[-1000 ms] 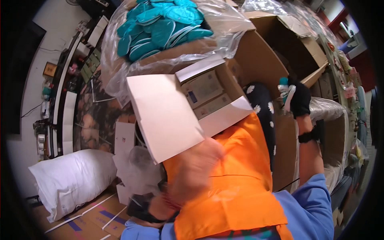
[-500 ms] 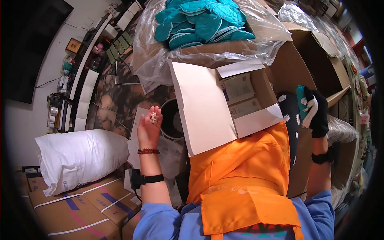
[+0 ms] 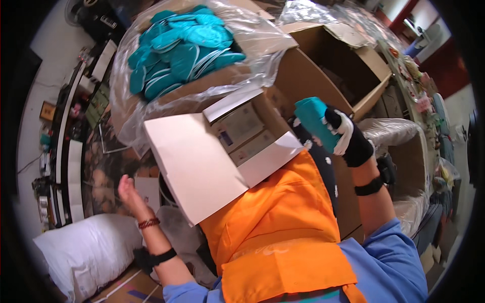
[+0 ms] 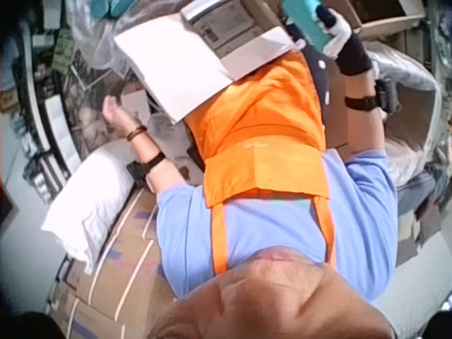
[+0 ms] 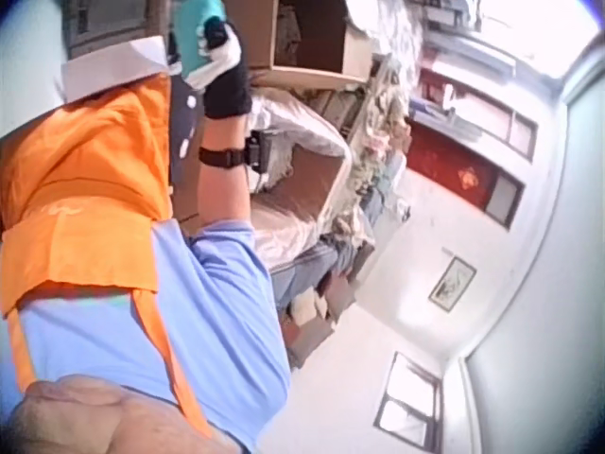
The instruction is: The person is seen packing teal masks into white cardboard boxes.
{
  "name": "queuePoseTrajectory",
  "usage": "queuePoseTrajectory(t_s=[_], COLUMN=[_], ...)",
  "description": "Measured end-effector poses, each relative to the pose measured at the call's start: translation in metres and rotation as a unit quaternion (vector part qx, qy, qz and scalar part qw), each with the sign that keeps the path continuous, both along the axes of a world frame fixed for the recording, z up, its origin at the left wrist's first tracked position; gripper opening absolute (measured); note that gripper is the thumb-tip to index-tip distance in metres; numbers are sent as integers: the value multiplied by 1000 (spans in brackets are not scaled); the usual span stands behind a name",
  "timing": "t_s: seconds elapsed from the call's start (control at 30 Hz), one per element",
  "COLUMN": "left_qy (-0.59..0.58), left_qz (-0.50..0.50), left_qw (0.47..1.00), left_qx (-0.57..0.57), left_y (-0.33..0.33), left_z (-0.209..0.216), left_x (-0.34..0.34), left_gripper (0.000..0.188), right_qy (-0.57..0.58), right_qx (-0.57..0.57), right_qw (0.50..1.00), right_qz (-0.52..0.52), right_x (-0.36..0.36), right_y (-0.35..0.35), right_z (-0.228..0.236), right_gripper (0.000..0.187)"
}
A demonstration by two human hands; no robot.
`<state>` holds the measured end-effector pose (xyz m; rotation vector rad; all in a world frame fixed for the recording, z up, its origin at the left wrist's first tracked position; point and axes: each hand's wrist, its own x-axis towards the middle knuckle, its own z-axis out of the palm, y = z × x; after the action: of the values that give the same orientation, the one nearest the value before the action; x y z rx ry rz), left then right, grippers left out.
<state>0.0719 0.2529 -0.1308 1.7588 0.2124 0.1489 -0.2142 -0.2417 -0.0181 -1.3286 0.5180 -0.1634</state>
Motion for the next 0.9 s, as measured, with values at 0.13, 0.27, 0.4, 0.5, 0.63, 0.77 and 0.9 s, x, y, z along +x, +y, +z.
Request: queuePoseTrajectory(t_s=[0.13,0.27,0.4,0.5,0.63,0.77,0.9], left_qy=[-234,-151,17,12,3,-87,21], left_qz=[-48,-272,-522,-570,-611,-631,-663], left_qw=[971,947,840,815,789,770,747], left_qx=[3,-80,-143,-107,-56,-36,-53], left_y=[-72,-145,-223,-256,-264,-269,-273], left_z=[101,172,158,142,131,128,142], left_x=[-28,-92,-142,-157,-150,-151,-153], left_gripper=[26,20,45,57,56,41,32], right_qy=[-20,-34,-131,-135,-130,-185,-194], right_qx=[42,7,-95,-158,-72,-101,-95], right_qw=[998,999,985,971,980,963,973], right_qz=[-46,-22,65,116,132,171,85], right_x=[-10,-15,-2,8,2,-5,-6], right_y=[20,28,45,58,55,50,59], right_z=[7,10,30,44,33,8,11], right_gripper=[21,21,29,47,48,38,34])
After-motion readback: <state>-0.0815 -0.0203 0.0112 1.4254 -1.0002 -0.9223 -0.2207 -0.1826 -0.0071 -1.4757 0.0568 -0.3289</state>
